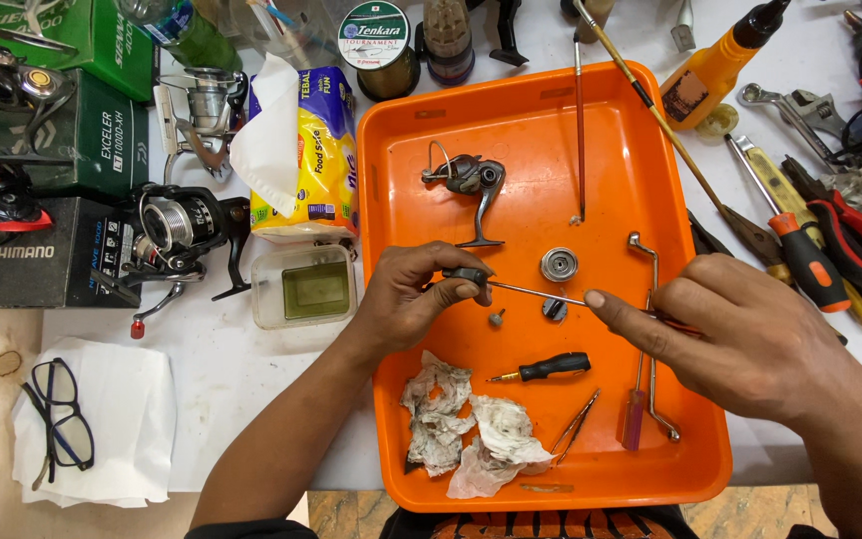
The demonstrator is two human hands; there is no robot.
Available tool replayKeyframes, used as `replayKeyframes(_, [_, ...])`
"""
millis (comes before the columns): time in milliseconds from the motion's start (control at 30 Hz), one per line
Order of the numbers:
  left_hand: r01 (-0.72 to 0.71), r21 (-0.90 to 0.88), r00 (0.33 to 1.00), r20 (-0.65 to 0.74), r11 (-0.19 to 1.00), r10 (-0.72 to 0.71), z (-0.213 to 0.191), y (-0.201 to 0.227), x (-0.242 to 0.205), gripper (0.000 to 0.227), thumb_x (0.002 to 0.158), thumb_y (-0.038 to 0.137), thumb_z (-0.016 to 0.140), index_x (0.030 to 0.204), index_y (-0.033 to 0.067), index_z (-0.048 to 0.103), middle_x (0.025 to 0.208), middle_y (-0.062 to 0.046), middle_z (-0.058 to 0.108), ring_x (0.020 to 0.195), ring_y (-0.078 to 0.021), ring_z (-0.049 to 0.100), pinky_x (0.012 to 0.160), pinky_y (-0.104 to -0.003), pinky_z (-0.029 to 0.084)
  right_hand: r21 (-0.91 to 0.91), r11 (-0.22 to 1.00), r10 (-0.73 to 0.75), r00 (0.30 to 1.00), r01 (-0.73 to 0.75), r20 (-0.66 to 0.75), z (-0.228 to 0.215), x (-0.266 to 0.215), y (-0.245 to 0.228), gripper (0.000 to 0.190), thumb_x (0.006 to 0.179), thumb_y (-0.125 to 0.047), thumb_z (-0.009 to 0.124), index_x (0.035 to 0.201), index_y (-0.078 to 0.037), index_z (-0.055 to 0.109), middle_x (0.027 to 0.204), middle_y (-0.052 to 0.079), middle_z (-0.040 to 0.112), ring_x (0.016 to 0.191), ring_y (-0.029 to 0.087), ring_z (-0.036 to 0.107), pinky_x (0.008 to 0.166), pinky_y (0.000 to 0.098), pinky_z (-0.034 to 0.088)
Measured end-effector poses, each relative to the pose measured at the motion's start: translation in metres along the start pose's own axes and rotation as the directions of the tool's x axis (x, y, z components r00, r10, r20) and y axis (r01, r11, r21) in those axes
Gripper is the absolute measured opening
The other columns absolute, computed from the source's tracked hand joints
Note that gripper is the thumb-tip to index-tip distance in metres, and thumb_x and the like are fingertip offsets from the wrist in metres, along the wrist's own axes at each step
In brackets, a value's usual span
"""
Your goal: The person disassembles a fishing reel over an orange tray, removing the spool and handle. They then use a screwdriver to unscrew and separate the handle components, placing the small parts into the tray.
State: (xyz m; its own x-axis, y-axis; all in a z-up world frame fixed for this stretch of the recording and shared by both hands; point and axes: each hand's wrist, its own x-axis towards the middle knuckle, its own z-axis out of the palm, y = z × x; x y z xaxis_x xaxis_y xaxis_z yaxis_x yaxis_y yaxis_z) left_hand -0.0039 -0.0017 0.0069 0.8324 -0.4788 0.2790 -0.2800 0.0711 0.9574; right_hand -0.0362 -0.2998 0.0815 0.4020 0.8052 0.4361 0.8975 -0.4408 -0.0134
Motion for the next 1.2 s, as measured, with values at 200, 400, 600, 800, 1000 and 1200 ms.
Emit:
replayKeyframes(200, [0.071,-0.221,0.992,-0.087,0.973,-0.092,-0.001,-0.017,-0.001,0.019,0.102,0.026,0.051,0.110,0.0089,0.051,0.086,-0.008,0.061,0.078,-0.0143,0.059,0.067,-0.025,0.047,0.158,0.946,0.270,0.959,-0.282,0.090,0.003,-0.008,0.005,0.022,0.089,-0.017,0.065,0.109,-0.008,0.068,0.081,0.008,0.058,0.068,0.027,0.054,0.065,0.0397,0.049])
replayKeyframes(400, [0.065,-0.310,0.990,-0.097,0.949,-0.099,0.000,-0.020,0.005,0.028,0.098,0.035,0.057,0.103,0.0095,0.046,0.078,-0.005,0.050,0.067,-0.0154,0.056,0.069,-0.030,0.047,0.440,0.811,0.100,0.833,-0.386,0.545,0.028,-0.011,-0.024,0.022,0.096,-0.029,0.054,0.108,-0.016,0.067,0.086,0.004,0.066,0.079,0.028,0.062,0.064,0.0416,0.050])
replayKeyframes(600, [0.015,-0.336,0.998,-0.057,0.942,-0.037,0.004,-0.029,0.004,0.021,0.102,0.021,0.052,0.106,0.0012,0.054,0.066,-0.003,0.044,0.062,-0.0115,0.051,0.059,-0.028,0.052,0.271,0.946,0.111,0.966,-0.175,0.235,0.067,-0.024,-0.059,0.004,0.091,-0.013,0.058,0.088,-0.013,0.059,0.076,0.005,0.053,0.070,0.027,0.055,0.058,0.0408,0.048])
replayKeyframes(800, [0.015,-0.338,0.998,0.060,0.941,0.006,0.009,-0.017,0.002,0.025,0.104,0.023,0.048,0.111,-0.0007,0.054,0.068,-0.002,0.042,0.063,-0.0100,0.045,0.061,-0.027,0.051,0.168,0.965,0.156,0.955,-0.202,0.253,0.060,-0.030,-0.065,0.016,0.085,-0.034,0.069,0.078,-0.020,0.063,0.083,-0.001,0.058,0.085,0.024,0.058,0.069,0.0401,0.046])
replayKeyframes(1000, [0.017,-0.384,0.989,0.142,0.923,0.041,0.012,-0.016,-0.001,0.029,0.106,0.024,0.043,0.115,0.0001,0.055,0.071,0.001,0.039,0.066,-0.0079,0.041,0.066,-0.027,0.053,-0.055,0.979,0.203,0.967,-0.197,0.152,0.060,-0.003,-0.058,0.013,0.086,-0.024,0.069,0.094,-0.014,0.066,0.089,0.003,0.059,0.077,0.024,0.058,0.062,0.0380,0.049])
replayKeyframes(1200, [0.037,-0.430,0.988,0.151,0.902,0.032,0.010,-0.026,-0.001,0.027,0.105,0.025,0.045,0.113,0.0010,0.056,0.071,-0.001,0.042,0.067,-0.0085,0.044,0.066,-0.028,0.053,-0.119,0.979,0.190,0.950,-0.164,0.250,0.091,0.006,-0.048,0.005,0.088,-0.016,0.066,0.091,-0.012,0.065,0.081,0.003,0.050,0.074,0.024,0.053,0.061,0.0363,0.044])
